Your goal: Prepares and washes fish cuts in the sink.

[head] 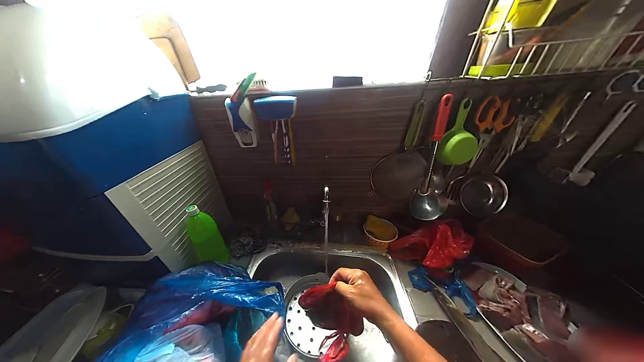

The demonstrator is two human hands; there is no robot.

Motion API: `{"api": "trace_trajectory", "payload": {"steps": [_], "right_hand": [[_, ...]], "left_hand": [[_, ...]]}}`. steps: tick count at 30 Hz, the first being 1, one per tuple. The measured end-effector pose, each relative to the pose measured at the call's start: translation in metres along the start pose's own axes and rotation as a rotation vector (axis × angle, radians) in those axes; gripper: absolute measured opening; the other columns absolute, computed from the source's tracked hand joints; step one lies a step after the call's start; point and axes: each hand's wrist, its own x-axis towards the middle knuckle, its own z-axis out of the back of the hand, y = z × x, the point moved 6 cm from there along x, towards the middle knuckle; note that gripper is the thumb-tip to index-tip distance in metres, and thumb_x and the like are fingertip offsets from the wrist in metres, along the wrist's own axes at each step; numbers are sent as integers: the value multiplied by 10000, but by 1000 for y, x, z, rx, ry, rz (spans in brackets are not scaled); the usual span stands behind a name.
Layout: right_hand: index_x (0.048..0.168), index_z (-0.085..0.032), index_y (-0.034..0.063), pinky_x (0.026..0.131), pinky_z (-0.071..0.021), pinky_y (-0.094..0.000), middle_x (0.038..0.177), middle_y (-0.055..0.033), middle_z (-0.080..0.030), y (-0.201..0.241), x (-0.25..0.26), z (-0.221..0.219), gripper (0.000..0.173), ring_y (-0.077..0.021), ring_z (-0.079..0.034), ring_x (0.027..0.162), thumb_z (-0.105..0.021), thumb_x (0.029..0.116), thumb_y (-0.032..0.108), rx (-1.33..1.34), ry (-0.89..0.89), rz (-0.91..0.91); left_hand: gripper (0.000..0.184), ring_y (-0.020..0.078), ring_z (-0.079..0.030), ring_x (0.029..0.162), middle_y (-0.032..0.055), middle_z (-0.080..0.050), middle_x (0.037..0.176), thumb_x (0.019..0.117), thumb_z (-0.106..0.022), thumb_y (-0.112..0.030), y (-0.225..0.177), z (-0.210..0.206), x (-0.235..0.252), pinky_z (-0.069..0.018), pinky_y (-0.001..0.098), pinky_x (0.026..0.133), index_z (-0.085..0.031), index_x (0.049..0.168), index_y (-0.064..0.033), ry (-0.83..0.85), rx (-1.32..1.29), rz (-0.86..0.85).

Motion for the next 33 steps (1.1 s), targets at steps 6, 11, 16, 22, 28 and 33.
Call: {"api": "trace_trajectory", "payload": {"steps": [6, 11, 16, 22, 28, 33], "right_hand": [[956, -784, 104, 829, -558, -333, 908, -4, -754, 7, 9, -9, 191, -72, -690, 886, -599, 944, 145, 79, 201, 127], [1207, -695, 50, 986, -527, -470, 1121, -138, -720, -39, 7, -31, 320, -245, -682, 1072, -630, 941, 216, -72, 268, -78], [1429, -578, 67, 1139, -425, -511, 1368, -197, -621, -82, -18, -63, 650, -326, -575, 1297, -746, 889, 388, -64, 345, -166], [1180, -730, 38, 1060, -492, -489, 1183, -165, -712, -94, -27, -90, 421, -280, -661, 1153, -693, 935, 378, 29, 260, -187], [1368, -562, -8, 1060, -497, -496, 1392, -255, -554, -96, -31, -88, 696, -363, -599, 1229, -824, 816, 326, 41, 146, -255], [1205, -722, 31, 1129, -453, -461, 1373, -181, -617, -106, -38, -98, 478, -273, -568, 1310, -784, 863, 360, 153, 352, -137]], "left_hand": [[313, 282, -636, 1238, 78, -733, 1216, 937, -654, -229, 33, -110, 83, -420, 541, 1136, -746, 1204, -95, 28, 179, 60], [275, 279, -713, 1063, 146, -759, 1043, 1030, -563, -201, 61, -129, 84, -524, 490, 1021, -768, 1051, -18, 27, 56, 313], [291, 289, -682, 1127, 181, -734, 1124, 1030, -563, -199, 72, -157, 67, -488, 474, 1073, -744, 1098, 18, 67, -78, 489], [307, 301, -683, 1025, 186, -713, 1019, 1013, -598, -257, 89, -160, 51, -519, 487, 984, -719, 1026, 25, 43, -104, 553], [431, 308, -667, 881, 191, -677, 880, 987, -657, -387, 104, -165, 37, -528, 508, 867, -670, 939, 40, 77, -216, 733], [549, 221, -631, 730, 104, -637, 727, 991, -625, -499, 116, -182, 40, -528, 462, 758, -630, 729, -17, 51, -396, 797]]}}
